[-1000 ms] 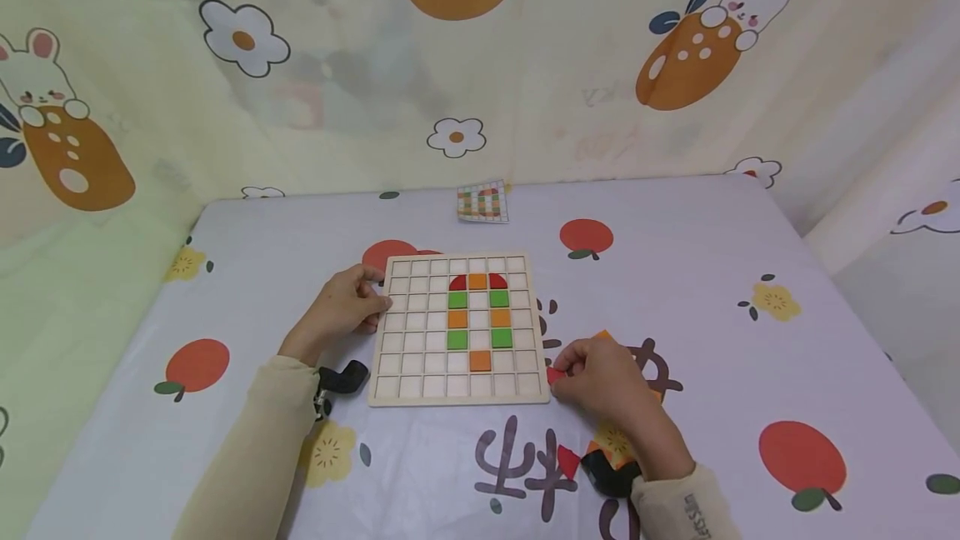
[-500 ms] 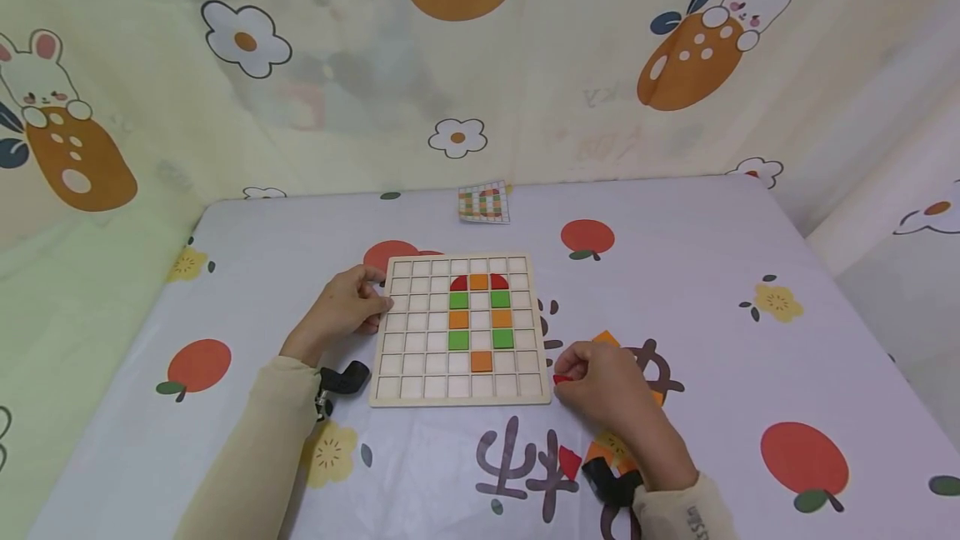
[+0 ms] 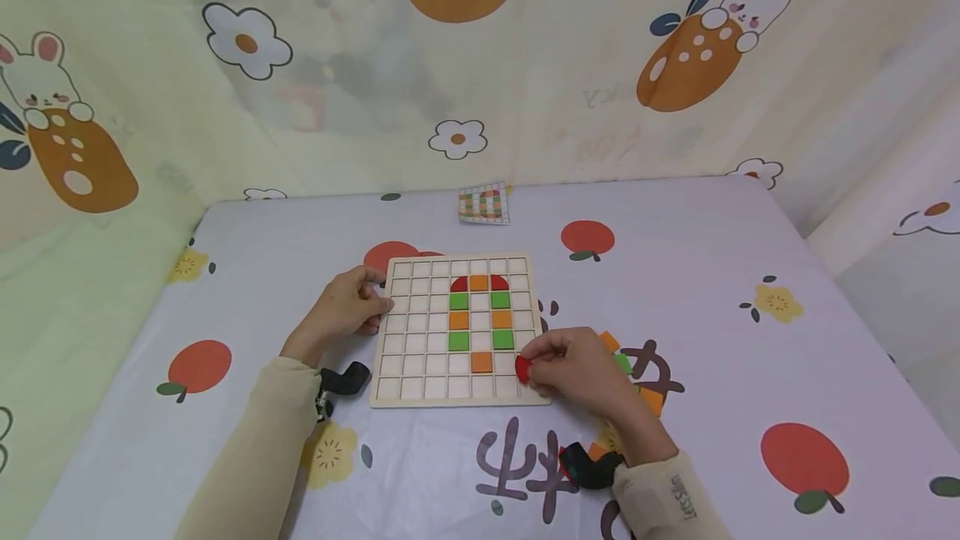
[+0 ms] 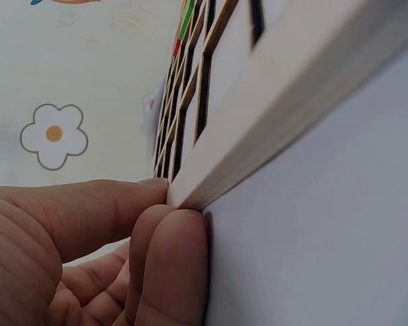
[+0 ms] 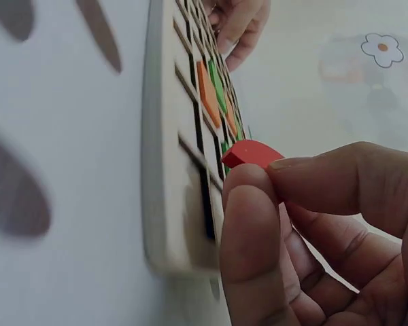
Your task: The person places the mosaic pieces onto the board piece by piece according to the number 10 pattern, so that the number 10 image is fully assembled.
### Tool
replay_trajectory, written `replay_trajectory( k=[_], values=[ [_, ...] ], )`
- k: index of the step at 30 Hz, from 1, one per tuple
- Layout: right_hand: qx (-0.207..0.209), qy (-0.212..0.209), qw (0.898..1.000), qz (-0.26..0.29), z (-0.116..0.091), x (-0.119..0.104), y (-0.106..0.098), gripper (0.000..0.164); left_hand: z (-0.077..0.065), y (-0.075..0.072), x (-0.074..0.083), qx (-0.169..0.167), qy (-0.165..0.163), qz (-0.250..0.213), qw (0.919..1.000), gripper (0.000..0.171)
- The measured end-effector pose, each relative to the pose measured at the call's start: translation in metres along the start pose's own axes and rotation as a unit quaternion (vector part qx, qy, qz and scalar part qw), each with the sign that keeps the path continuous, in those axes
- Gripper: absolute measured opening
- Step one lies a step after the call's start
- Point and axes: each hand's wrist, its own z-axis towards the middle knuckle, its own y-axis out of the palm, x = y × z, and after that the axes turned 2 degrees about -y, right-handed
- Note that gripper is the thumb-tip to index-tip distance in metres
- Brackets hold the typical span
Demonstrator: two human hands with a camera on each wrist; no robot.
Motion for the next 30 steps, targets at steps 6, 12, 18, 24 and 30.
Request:
replay_trajectory(
  k=[6, 12, 18, 24, 30],
  values=[
    [-0.024, 0.018, 0.999, 0.044, 0.016, -0.005, 0.009, 0.015, 0.001, 0.000, -0.001, 0.000, -0.004, -0.005, 1.0000, 0.041],
    [-0.045, 0.015, 0.996, 0.069, 0.028, -0.013, 0.020, 0.012, 0.001, 0.000, -0.002, -0.001, -0.001, -0.012, 0.9999, 0.041],
    [-0.057, 0.022, 0.995, 0.073, 0.038, -0.021, 0.031, 0.009, 0.001, 0.000, -0.002, -0.003, 0.000, -0.018, 0.9998, 0.040],
    [-0.067, 0.021, 0.996, 0.060, 0.044, -0.029, 0.037, 0.010, 0.001, 0.000, -0.002, -0.001, -0.001, -0.015, 0.9999, 0.040],
    [-0.080, 0.016, 0.995, 0.052, 0.046, -0.037, 0.040, 0.011, 0.001, 0.000, -0.001, 0.000, -0.003, -0.012, 0.9999, 0.040]
  ],
)
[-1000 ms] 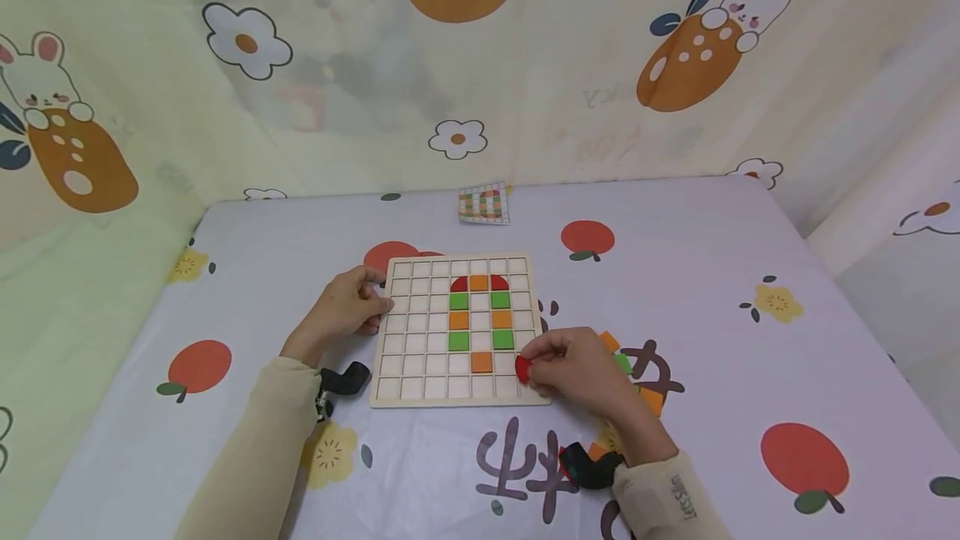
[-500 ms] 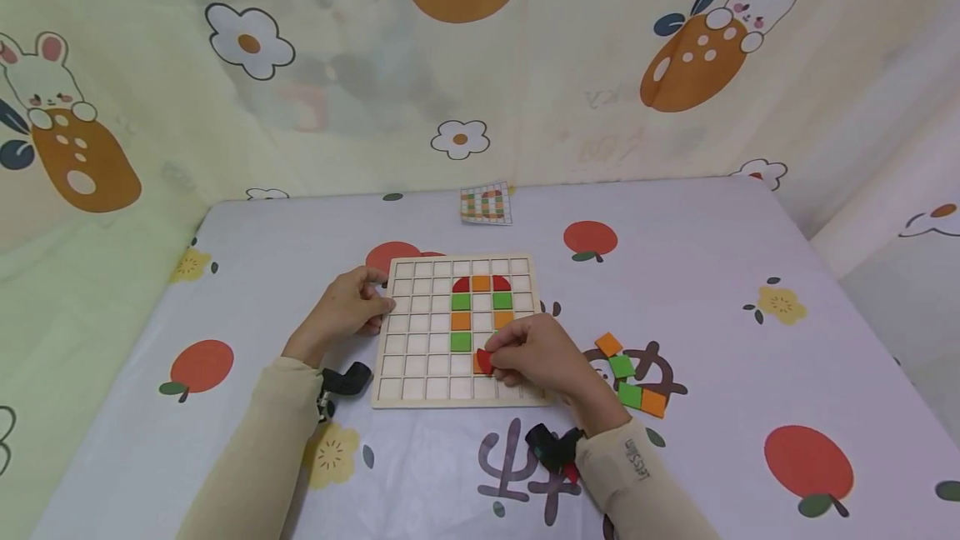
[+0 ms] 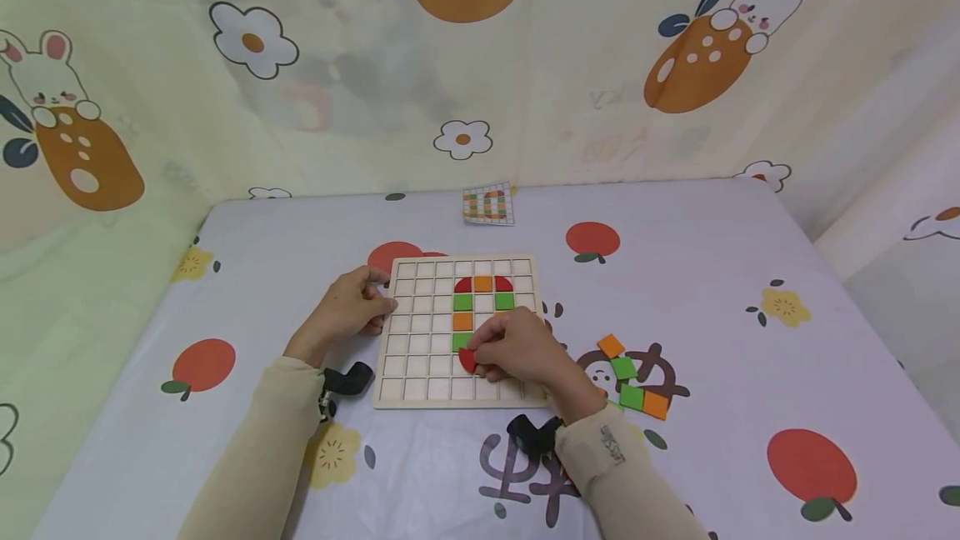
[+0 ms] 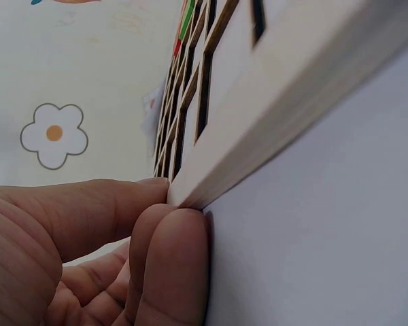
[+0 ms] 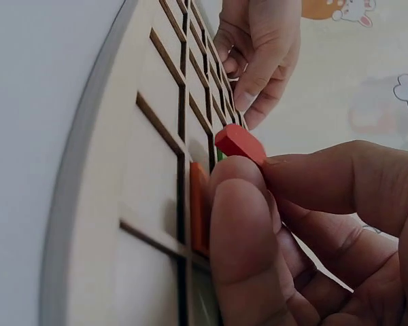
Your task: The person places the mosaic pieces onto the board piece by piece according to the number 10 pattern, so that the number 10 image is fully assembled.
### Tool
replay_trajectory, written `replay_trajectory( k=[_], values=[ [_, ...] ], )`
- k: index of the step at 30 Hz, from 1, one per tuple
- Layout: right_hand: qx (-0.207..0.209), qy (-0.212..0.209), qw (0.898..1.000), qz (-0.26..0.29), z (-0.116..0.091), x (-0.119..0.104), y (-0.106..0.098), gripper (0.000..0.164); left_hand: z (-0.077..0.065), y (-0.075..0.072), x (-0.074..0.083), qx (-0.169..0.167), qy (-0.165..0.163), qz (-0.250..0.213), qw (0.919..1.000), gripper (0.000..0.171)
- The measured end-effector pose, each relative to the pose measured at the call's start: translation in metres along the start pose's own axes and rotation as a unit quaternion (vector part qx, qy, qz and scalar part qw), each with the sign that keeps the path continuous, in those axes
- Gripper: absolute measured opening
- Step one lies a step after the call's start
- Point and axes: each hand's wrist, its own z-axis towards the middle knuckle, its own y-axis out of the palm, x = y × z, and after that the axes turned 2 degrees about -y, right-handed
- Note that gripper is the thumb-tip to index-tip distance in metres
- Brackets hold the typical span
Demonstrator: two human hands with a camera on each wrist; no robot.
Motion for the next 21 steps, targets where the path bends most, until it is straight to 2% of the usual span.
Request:
replay_trajectory(
  k=[21],
  values=[
    [0.029, 0.000, 0.998, -0.052, 0.002, -0.005, 0.012, 0.010, 0.001, 0.000, -0.002, -0.001, 0.002, 0.002, 1.0000, 0.040]
  ],
)
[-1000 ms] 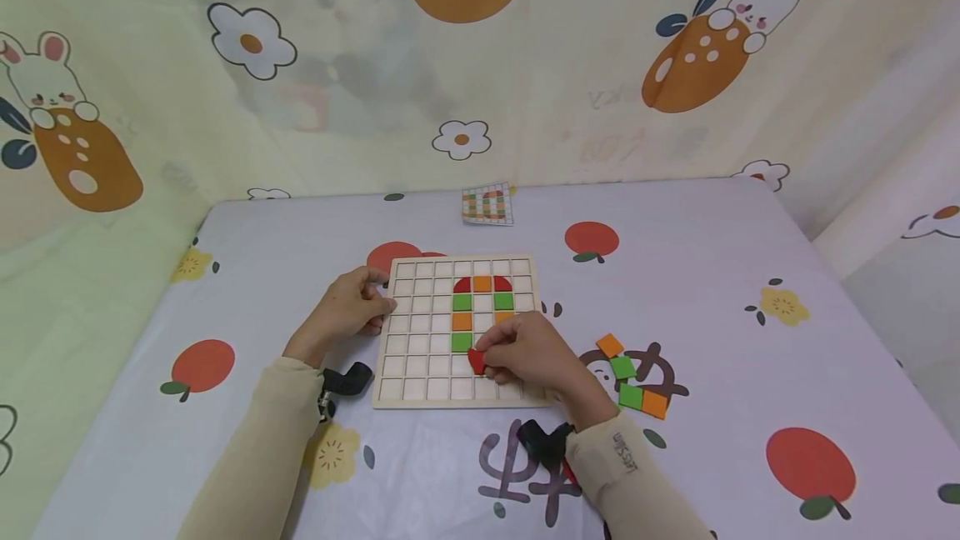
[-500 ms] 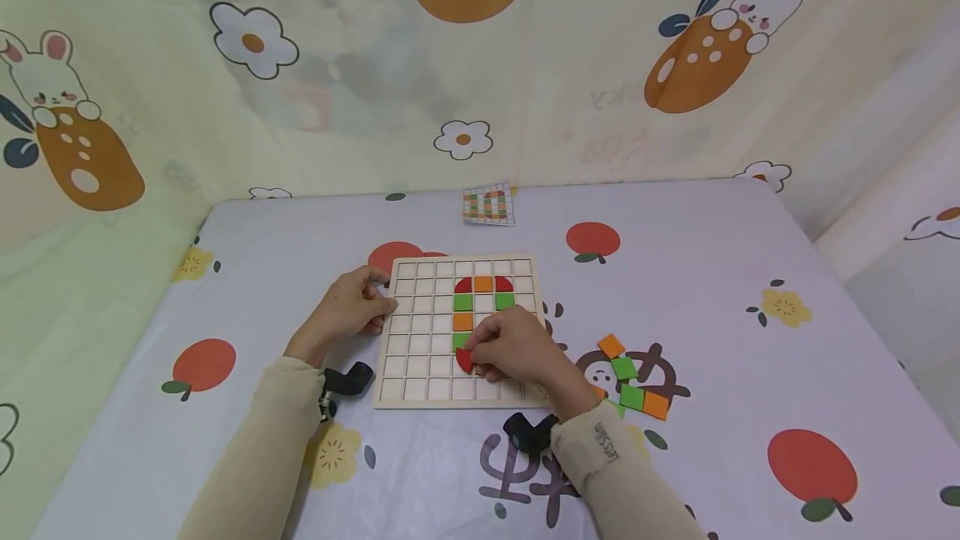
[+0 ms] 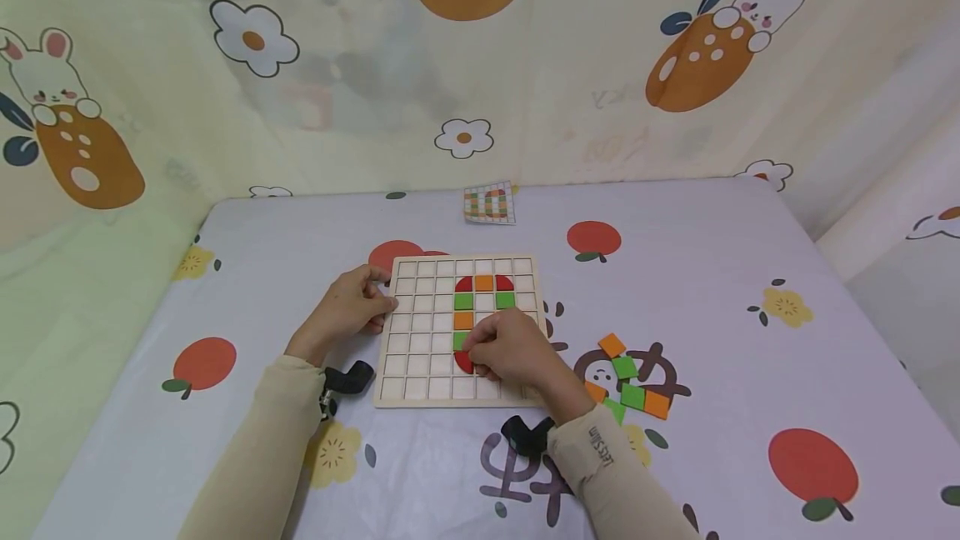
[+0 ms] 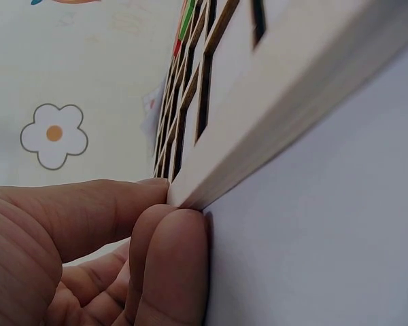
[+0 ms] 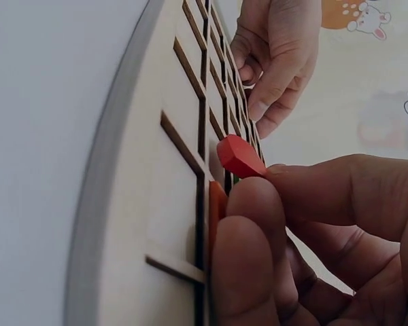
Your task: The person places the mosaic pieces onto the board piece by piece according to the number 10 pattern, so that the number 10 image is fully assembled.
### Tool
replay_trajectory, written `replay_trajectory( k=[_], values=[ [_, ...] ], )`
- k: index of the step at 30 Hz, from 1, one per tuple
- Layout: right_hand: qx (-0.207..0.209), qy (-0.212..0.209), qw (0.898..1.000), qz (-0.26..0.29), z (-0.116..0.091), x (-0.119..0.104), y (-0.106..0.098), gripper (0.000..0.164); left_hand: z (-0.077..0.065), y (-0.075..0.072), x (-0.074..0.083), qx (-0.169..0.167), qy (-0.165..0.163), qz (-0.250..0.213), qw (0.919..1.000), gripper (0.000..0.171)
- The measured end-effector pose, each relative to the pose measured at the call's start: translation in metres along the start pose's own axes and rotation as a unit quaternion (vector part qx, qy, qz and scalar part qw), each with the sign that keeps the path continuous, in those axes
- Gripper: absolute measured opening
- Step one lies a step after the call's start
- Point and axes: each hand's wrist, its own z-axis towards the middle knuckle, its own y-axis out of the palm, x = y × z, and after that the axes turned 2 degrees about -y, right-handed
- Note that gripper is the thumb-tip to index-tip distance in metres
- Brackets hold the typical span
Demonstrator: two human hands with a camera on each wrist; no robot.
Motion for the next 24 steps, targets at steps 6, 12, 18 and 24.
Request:
replay_trajectory(
  k=[6, 12, 18, 24],
  values=[
    [0.006, -0.001, 1.000, -0.005, 0.000, 0.001, 0.002, 0.010, 0.001, 0.000, -0.001, 0.002, 0.001, 0.003, 1.0000, 0.040],
    [0.010, -0.006, 1.000, -0.002, 0.000, 0.003, 0.002, 0.009, 0.001, 0.000, -0.001, 0.001, 0.000, 0.002, 1.0000, 0.041],
    [0.013, -0.015, 1.000, 0.004, -0.002, 0.005, 0.003, 0.008, 0.000, 0.000, 0.001, -0.001, 0.003, 0.001, 1.0000, 0.040],
    [0.008, -0.047, 0.999, 0.025, -0.006, 0.011, -0.002, 0.008, 0.001, -0.001, -0.001, -0.001, 0.000, 0.003, 1.0000, 0.041]
  ],
)
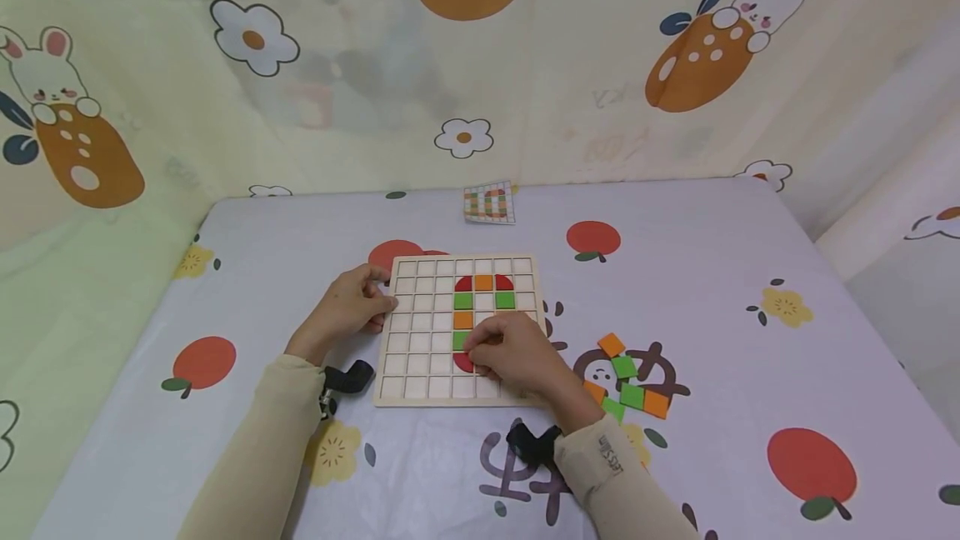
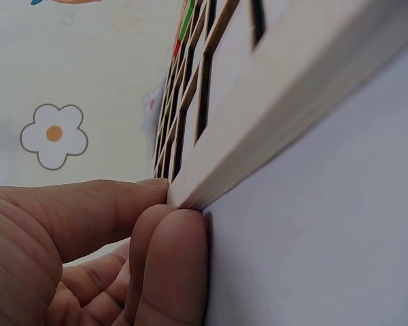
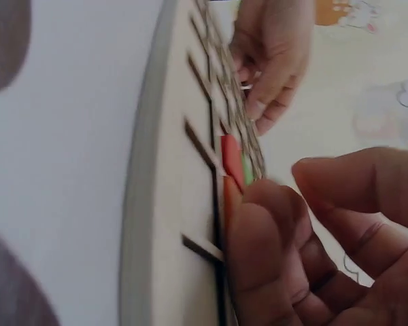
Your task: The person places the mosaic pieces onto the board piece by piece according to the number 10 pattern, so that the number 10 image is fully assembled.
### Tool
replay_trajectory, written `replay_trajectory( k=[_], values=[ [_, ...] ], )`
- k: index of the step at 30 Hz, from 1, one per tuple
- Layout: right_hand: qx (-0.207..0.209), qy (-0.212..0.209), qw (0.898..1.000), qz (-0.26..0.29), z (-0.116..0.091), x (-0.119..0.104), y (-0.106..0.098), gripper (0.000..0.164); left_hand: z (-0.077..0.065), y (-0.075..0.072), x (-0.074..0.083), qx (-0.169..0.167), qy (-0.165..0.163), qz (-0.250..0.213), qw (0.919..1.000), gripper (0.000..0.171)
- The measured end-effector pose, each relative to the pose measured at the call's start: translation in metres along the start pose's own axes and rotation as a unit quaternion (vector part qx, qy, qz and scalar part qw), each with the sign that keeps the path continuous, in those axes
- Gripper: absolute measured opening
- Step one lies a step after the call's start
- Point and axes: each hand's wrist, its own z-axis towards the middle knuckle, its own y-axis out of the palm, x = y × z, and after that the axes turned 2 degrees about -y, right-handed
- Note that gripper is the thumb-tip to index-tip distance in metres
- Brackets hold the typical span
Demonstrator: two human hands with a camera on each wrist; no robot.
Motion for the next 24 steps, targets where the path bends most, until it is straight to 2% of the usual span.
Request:
replay_trajectory(
  k=[6, 13, 19, 24],
  values=[
    [0.037, -0.003, 0.999, -0.009, -0.027, 0.006, -0.019, 0.016, -0.001, 0.002, 0.002, -0.005, -0.002, 0.004, 1.0000, 0.040],
    [0.030, 0.018, 0.999, -0.021, -0.071, 0.022, -0.047, 0.016, 0.000, -0.001, 0.004, -0.013, 0.008, 0.005, 0.9999, 0.042],
    [-0.001, 0.043, 0.999, -0.028, -0.101, 0.038, -0.053, 0.016, -0.001, -0.004, 0.003, -0.011, 0.002, -0.001, 0.9999, 0.043],
    [0.025, 0.083, 0.993, -0.077, -0.119, 0.048, -0.048, 0.017, -0.002, -0.002, 0.004, -0.014, -0.005, 0.000, 0.9999, 0.044]
  ],
)
